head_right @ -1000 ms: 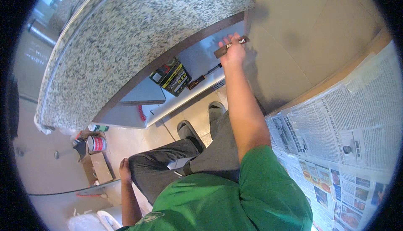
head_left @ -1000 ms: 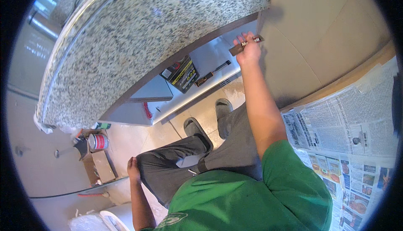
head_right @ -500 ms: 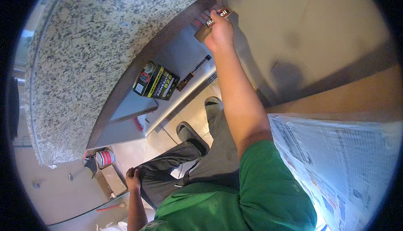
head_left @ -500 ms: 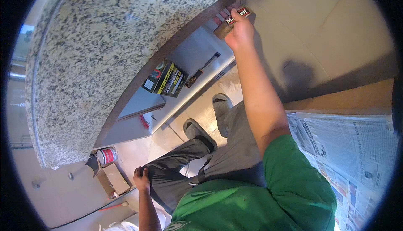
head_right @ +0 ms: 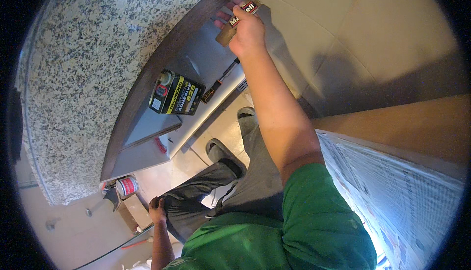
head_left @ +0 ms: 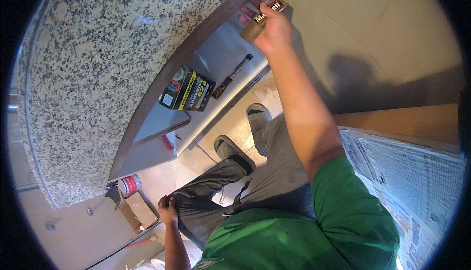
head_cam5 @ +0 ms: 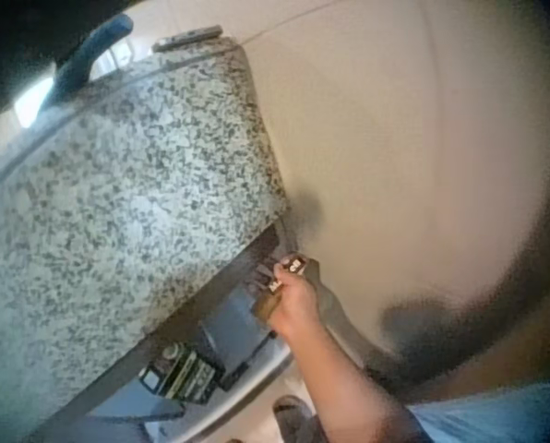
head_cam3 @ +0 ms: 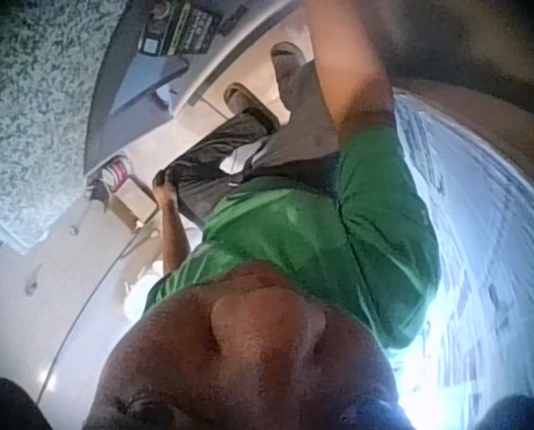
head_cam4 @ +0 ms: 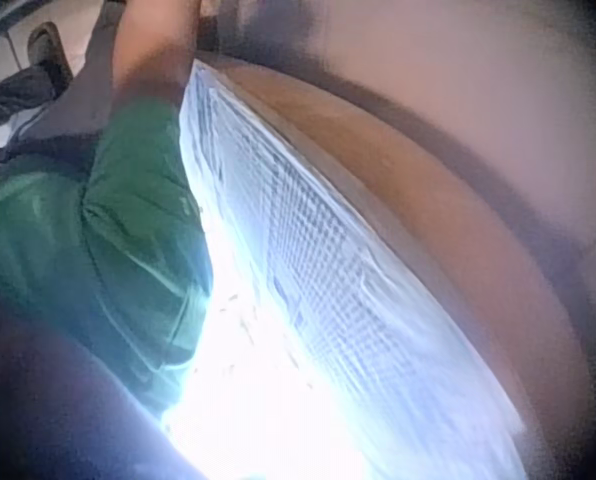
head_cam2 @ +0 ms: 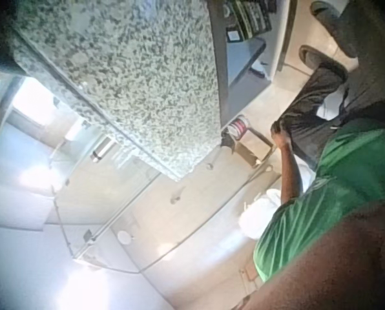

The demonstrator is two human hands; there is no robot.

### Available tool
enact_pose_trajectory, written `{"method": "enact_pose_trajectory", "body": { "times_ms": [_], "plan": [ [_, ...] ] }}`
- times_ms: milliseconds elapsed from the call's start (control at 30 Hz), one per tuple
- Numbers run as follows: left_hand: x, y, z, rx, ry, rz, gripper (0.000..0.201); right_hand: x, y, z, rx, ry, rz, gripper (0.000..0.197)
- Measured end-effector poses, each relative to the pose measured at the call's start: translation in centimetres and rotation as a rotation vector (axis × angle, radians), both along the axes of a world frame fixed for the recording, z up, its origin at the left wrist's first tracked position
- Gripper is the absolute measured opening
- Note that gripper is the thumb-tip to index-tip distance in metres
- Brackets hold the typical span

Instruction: The person sands the edge of a granite countertop with a sanding block and then uses a screwdriver to tighten screws under the vanity. The person works while sitting on the floor.

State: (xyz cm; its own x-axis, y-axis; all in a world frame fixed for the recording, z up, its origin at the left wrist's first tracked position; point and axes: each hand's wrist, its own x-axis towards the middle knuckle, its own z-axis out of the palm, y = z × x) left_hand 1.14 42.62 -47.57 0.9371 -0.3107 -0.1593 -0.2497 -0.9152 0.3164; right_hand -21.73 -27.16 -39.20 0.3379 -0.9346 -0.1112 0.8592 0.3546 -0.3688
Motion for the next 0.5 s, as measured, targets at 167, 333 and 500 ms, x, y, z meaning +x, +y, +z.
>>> {"method": "enact_pose_trajectory", "body": {
  "times_ms": [167,333,500],
  "plan": [
    [-1.3,-2.3,1.8,0.042,-0.020,-0.018,0.045,-0.2,-0.1,-0.1,0.011,0.002,0.011,0.027],
    [0.0,0.1,0.1,-0.028,-0.012,0.003,0.043,-0.2,0.1,0.1,0.009,0.012,0.011,0.027],
    [-0.7,-1.0,0.5,-0.070,0.002,0.034,0.042,-0.2,0.0,-0.3,-0.014,0.022,0.008,0.029]
  ]
}}
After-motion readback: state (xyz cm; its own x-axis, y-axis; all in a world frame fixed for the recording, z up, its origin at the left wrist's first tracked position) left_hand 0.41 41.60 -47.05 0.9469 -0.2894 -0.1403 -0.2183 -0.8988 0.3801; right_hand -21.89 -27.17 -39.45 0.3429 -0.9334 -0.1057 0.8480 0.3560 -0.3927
